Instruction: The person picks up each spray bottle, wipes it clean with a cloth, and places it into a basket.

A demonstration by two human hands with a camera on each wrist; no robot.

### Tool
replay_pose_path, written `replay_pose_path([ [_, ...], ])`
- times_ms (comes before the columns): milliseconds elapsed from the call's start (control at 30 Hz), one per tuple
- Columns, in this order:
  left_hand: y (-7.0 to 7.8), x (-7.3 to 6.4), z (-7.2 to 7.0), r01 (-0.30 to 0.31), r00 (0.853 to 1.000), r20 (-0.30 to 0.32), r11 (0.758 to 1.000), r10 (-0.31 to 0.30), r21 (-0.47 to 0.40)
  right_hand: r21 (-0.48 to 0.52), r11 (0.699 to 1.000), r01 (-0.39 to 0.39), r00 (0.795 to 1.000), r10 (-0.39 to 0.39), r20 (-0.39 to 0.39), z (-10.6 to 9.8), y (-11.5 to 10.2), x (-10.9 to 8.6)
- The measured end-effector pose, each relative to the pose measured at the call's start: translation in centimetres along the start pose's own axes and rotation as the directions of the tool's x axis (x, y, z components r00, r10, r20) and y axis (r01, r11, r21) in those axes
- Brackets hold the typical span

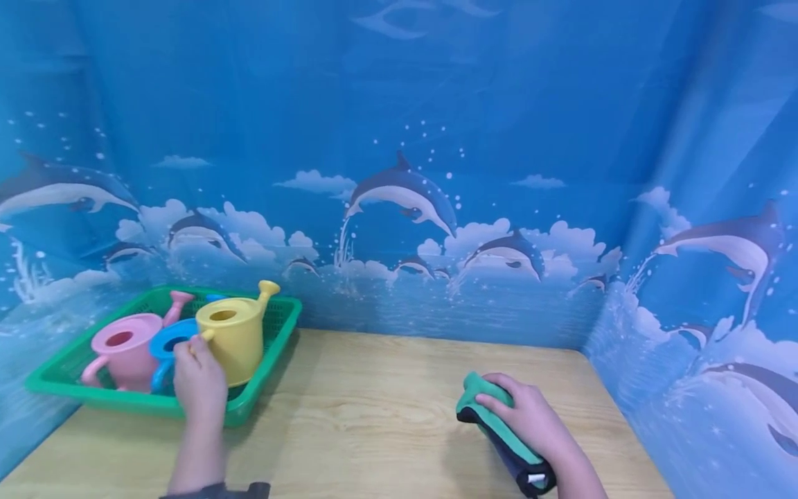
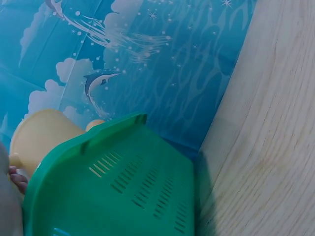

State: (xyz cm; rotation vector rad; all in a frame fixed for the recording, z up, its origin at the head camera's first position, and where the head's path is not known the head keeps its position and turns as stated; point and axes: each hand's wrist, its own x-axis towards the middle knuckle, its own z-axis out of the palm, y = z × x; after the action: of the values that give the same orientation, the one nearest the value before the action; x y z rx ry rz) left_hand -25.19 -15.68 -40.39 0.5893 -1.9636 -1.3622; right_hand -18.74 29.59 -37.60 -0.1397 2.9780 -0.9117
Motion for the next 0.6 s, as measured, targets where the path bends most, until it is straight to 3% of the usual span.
replay_pose_path([
  [300,-0.4,0.5,-0.9,-0.029,0.996,0.084,0.999,0.028,0.018,-0.011,1.000,-0.012,1.000,0.012,-0.012,0.0,0.3,0.0],
  [433,-0.4,0.6,-1.3,0.005,0.991,0.135,0.999,-0.011,0.043,-0.011,1.000,-0.016,1.000,0.016,-0.018,-0.1,0.5,-0.1],
  [600,-0.2,1.0,-1.5,0.026,0.972,0.228,0.991,-0.056,0.130,-0.020,0.999,-0.034,0.999,0.034,-0.018,-0.3,0.6,-0.2],
])
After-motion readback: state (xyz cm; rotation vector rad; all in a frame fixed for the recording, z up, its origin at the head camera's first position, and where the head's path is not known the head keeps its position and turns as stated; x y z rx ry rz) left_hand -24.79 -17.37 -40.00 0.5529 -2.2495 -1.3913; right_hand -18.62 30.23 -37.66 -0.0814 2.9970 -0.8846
